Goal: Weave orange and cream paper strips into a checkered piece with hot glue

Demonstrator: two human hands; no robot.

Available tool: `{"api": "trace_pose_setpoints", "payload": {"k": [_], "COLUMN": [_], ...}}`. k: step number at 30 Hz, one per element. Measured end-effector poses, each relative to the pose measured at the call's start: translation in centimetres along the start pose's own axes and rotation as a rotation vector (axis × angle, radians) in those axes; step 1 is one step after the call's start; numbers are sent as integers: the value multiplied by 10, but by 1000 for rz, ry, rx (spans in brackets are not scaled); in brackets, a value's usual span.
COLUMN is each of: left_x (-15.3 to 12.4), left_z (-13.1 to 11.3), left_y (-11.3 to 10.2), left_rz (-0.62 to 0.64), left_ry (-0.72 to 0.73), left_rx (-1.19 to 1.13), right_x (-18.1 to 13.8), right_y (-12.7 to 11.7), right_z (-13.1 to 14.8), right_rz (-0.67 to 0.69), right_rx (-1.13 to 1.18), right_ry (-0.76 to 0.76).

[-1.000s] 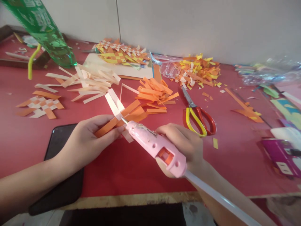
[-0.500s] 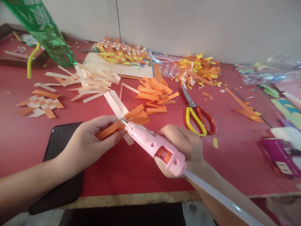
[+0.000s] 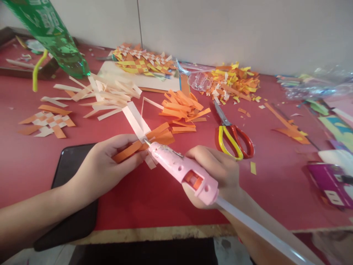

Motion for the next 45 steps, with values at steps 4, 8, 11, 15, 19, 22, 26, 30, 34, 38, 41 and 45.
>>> {"api": "trace_pose_setpoints", "payload": {"k": [4, 8, 11, 15, 19, 22, 26, 30, 34, 38, 41, 45], "left_x": [-1, -1, -1, -1, 3, 8, 11, 10, 6, 0, -6, -12], "left_z": [0, 0, 0, 1, 7, 13, 15, 14, 11, 3, -1, -3], "left_y": [0, 0, 0, -1, -4, -7, -9, -7, -2, 6, 10, 14], "left_rz": [1, -33, -58, -63, -108, -198, -288, -217, -72, 204, 292, 364], "left_ry": [18, 41, 77, 63, -40, -123, -118, -80, -111, -148, -60, 94], "left_rx": [-31, 19, 74, 68, -86, -424, -734, -772, -664, -447, -305, -173], "right_x": [3, 9, 9, 7, 10, 14, 15, 13, 17, 14, 13, 16], "right_y": [-4, -6, -6, -4, -8, -8, 5, 17, 7, -14, -15, -10], "right_z": [7, 10, 11, 8, 7, 6, 1, -5, -3, 1, 5, 11], "right_rz": [-92, -90, -98, -99, -145, -59, 152, 328, 170, -289, -304, -139], "right_rx": [-104, -129, -151, -157, -72, -44, -93, -124, -4, 221, 279, 273], "right_ry": [-111, -160, -163, -129, -145, -105, -80, -41, -14, 18, -57, -116]}}
Point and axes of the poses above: each hand's wrist, its own x-axis towards the middle knuckle, its own y-axis out of the palm, z = x × y, the point moved 3 cm from there along x, towards the middle knuckle, and after that the axes turned 7 degrees about -y, right-handed, at the moved point
